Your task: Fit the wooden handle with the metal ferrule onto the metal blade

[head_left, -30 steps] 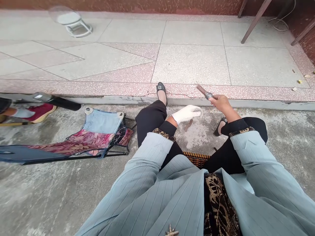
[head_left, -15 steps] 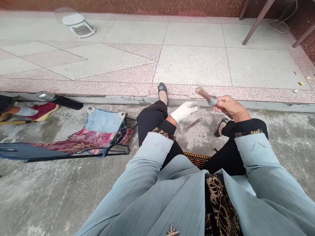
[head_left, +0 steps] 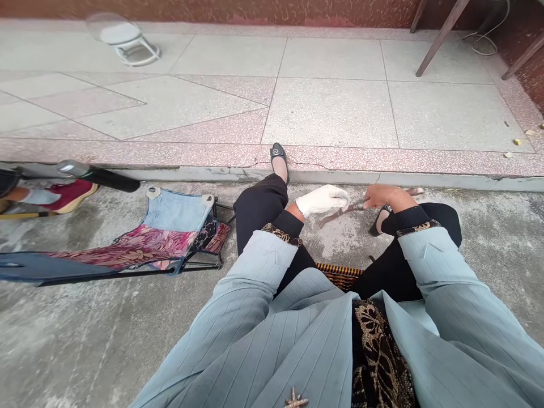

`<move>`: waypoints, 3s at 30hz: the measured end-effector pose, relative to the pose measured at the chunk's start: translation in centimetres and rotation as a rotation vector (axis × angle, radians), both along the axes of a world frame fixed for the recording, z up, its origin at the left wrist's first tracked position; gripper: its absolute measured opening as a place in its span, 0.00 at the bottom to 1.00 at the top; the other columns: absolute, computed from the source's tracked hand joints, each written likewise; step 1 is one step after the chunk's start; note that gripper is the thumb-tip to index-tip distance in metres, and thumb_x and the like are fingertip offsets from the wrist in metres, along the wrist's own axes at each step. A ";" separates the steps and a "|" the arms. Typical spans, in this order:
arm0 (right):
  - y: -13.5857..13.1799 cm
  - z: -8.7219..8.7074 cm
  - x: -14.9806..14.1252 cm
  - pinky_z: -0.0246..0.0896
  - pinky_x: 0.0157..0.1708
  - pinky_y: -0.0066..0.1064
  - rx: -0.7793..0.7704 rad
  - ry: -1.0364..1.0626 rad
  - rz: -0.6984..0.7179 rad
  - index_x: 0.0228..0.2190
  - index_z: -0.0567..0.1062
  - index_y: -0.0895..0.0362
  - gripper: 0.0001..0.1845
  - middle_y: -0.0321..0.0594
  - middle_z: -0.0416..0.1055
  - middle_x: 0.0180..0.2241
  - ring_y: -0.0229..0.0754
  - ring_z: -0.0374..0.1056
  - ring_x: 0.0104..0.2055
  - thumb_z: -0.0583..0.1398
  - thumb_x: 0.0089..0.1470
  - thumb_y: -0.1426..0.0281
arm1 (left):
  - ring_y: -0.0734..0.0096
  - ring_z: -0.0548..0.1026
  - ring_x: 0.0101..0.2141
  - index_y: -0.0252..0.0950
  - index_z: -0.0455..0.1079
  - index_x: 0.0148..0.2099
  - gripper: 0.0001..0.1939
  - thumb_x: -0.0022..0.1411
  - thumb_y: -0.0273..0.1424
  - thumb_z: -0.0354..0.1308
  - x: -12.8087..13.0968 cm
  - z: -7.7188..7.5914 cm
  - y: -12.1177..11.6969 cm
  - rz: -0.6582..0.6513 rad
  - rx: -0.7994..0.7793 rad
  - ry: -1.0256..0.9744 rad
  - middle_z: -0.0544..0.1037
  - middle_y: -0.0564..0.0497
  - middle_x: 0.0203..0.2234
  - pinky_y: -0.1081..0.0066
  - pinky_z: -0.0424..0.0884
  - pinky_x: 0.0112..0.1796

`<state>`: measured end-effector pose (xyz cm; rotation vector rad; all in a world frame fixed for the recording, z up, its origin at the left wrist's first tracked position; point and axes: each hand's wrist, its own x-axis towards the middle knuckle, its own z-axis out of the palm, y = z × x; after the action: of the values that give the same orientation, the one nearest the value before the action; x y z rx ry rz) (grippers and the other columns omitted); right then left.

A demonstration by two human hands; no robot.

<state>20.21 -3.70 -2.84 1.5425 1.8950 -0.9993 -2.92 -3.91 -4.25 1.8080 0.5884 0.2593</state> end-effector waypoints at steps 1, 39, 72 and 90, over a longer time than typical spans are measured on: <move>-0.3 -0.1 -0.2 0.56 0.32 0.35 -0.131 0.043 0.050 0.22 0.76 0.59 0.14 0.44 0.73 0.25 0.42 0.66 0.27 0.64 0.53 0.62 | 0.75 0.67 0.28 0.30 0.73 0.36 0.14 0.57 0.37 0.55 -0.1 0.0 0.1 0.030 0.034 0.015 0.74 0.51 0.28 0.75 0.63 0.32; -1.3 1.6 2.1 0.50 0.22 0.26 0.095 1.313 -0.536 0.28 0.71 0.59 0.27 0.36 0.66 0.24 0.30 0.54 0.21 0.65 0.50 0.46 | 0.75 0.67 0.23 0.34 0.71 0.33 0.20 0.59 0.48 0.59 0.7 -1.1 0.0 0.322 -0.054 0.007 0.71 0.50 0.23 0.72 0.64 0.26; 1.1 -0.2 2.2 0.50 0.19 0.28 0.561 1.022 -0.916 0.26 0.68 0.55 0.32 0.36 0.64 0.22 0.33 0.54 0.20 0.61 0.45 0.38 | 0.73 0.67 0.22 0.33 0.74 0.34 0.14 0.61 0.40 0.58 0.7 -0.1 -0.3 0.151 -0.024 0.068 0.73 0.50 0.21 0.71 0.64 0.28; -1.6 1.9 2.0 0.51 0.23 0.27 -0.308 0.874 -0.100 0.26 0.74 0.59 0.26 0.34 0.67 0.22 0.31 0.56 0.21 0.67 0.46 0.47 | 0.73 0.68 0.29 0.31 0.71 0.39 0.16 0.62 0.38 0.49 -0.3 0.4 0.7 0.415 0.186 0.020 0.74 0.49 0.30 0.74 0.64 0.33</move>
<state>22.24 -5.30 -0.93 1.0955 2.0296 -2.1477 -3.26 -3.23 -3.90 1.8533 0.9808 0.5934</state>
